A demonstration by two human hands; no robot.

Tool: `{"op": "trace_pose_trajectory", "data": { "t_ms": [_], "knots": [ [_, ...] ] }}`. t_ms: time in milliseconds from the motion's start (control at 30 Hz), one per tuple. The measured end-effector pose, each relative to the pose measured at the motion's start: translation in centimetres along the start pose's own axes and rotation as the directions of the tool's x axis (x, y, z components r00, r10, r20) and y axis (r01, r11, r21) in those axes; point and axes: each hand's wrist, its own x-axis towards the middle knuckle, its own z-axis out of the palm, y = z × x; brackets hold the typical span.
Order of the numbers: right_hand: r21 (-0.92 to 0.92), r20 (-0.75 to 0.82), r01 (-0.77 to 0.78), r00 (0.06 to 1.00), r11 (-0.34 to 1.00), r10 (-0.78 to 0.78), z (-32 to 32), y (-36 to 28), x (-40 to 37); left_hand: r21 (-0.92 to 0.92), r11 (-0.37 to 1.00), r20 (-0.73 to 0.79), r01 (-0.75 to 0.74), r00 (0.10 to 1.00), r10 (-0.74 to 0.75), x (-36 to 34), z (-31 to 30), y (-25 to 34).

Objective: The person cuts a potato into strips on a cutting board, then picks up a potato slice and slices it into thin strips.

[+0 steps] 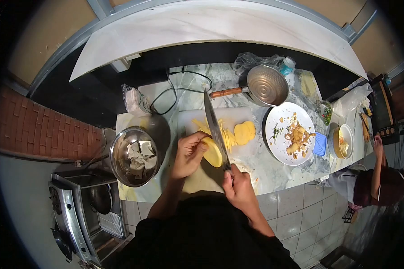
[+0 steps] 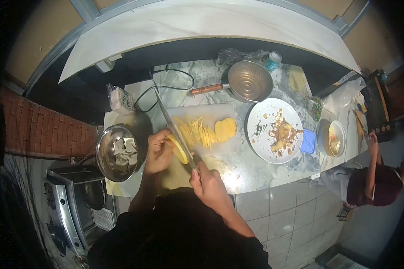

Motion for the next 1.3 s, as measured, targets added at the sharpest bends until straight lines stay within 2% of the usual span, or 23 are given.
{"op": "trace_pose_trajectory", "data": {
  "t_ms": [133, 200, 267, 333, 400, 433, 467, 500, 533, 567, 633, 700, 767, 800, 867, 900, 967, 1100, 1167, 1300],
  "knots": [
    [-0.048, 0.005, 0.052, 0.999, 0.998, -0.052, -0.3, 0.2, 0.0, 0.009, 1.000, 0.034, -0.005, 0.999, 0.005, 0.6, -1.4, 0.0],
    [-0.043, 0.014, 0.060, 0.998, 0.997, -0.059, 0.0, 0.6, -0.2, 0.157, 0.986, 0.143, -0.058, 0.989, 0.035, 1.2, -2.4, 1.5],
    [-0.047, -0.014, 0.117, 0.993, 0.992, -0.118, 0.1, 0.9, -0.5, 0.183, 0.981, 0.160, -0.066, 0.986, 0.037, 1.4, -2.4, 2.1],
    [-0.026, -0.012, 0.082, 0.997, 0.996, -0.082, -0.1, 0.3, -0.4, 0.208, 0.976, 0.183, -0.072, 0.983, 0.034, 1.2, -2.3, 1.6],
    [-0.010, -0.008, 0.062, 0.998, 0.998, -0.062, -0.1, 0.1, -0.2, -0.099, 0.994, 0.090, -0.043, 0.995, 0.052, 1.2, -1.8, -0.3],
    [-0.011, -0.047, 0.102, 0.994, 0.995, -0.102, 0.2, 0.3, -0.2, -0.098, 0.994, 0.088, -0.048, 0.994, 0.056, 1.2, -0.8, -0.3],
    [-0.013, -0.085, 0.141, 0.986, 0.990, -0.142, 0.4, 0.5, -0.2, -0.412, 0.911, 0.042, -0.019, 0.998, 0.040, 1.2, 0.6, -0.2],
    [-0.013, -0.086, 0.144, 0.986, 0.989, -0.145, 0.7, 0.6, -0.1, -0.682, 0.731, 0.005, -0.003, 1.000, 0.009, 1.1, 1.7, -0.2],
    [-0.023, -0.099, 0.146, 0.984, 0.989, -0.147, 0.9, 0.7, 0.0, -0.671, 0.735, 0.016, 0.097, 0.993, -0.116, 0.7, 2.3, -0.6],
    [-0.034, -0.114, 0.146, 0.982, 0.989, -0.149, 1.0, 0.8, 0.1, -0.671, 0.735, 0.019, 0.098, 0.993, -0.115, 0.2, 3.0, -0.4],
    [-0.039, -0.132, 0.145, 0.980, 0.989, -0.148, 1.2, 1.2, 0.1, -0.861, 0.484, -0.017, 0.156, 0.943, -0.333, -0.3, 4.5, 0.9],
    [-0.039, -0.143, 0.143, 0.979, 0.989, -0.147, 1.2, 1.3, 0.0, -0.847, 0.518, -0.053, 0.120, 0.950, -0.307, -0.2, 4.5, 0.6],
    [-0.038, -0.127, 0.114, 0.985, 0.993, -0.118, 0.8, 1.0, -0.2, -0.691, 0.716, -0.015, 0.106, 0.987, -0.160, 0.2, 3.2, -0.3],
    [-0.038, -0.125, 0.114, 0.985, 0.993, -0.118, 0.7, 1.0, -0.2, -0.691, 0.715, -0.016, 0.105, 0.987, -0.160, 0.4, 2.7, -0.3],
    [-0.041, -0.103, 0.107, 0.989, 0.993, -0.111, 0.5, 1.0, -0.5, -0.691, 0.721, 0.044, 0.046, 0.999, -0.021, 0.6, 1.8, -0.2],
    [-0.039, -0.105, 0.105, 0.988, 0.994, -0.109, 0.5, 1.0, -0.6, -0.691, 0.722, 0.046, 0.049, 0.999, -0.023, 0.6, 1.7, 0.0],
    [-0.031, -0.097, 0.119, 0.988, 0.992, -0.121, 0.5, 0.8, -0.7, -0.579, 0.816, -0.014, -0.005, 1.000, -0.004, 0.6, 1.6, 0.5],
    [-0.019, -0.094, 0.125, 0.988, 0.992, -0.127, 0.3, 0.5, -0.6, -0.507, 0.861, -0.070, -0.032, 0.998, -0.004, 0.4, 1.3, 0.7],
    [-0.019, -0.070, 0.117, 0.991, 0.993, -0.118, 0.0, 0.0, -0.7, -0.378, 0.925, -0.080, -0.040, 0.997, 0.010, 0.4, 0.6, 0.8],
    [-0.034, -0.056, 0.116, 0.991, 0.993, -0.118, -0.4, -0.6, -0.7, -0.324, 0.939, -0.085, -0.112, 0.992, 0.089, 0.9, 0.3, 1.3]
  ]
}}
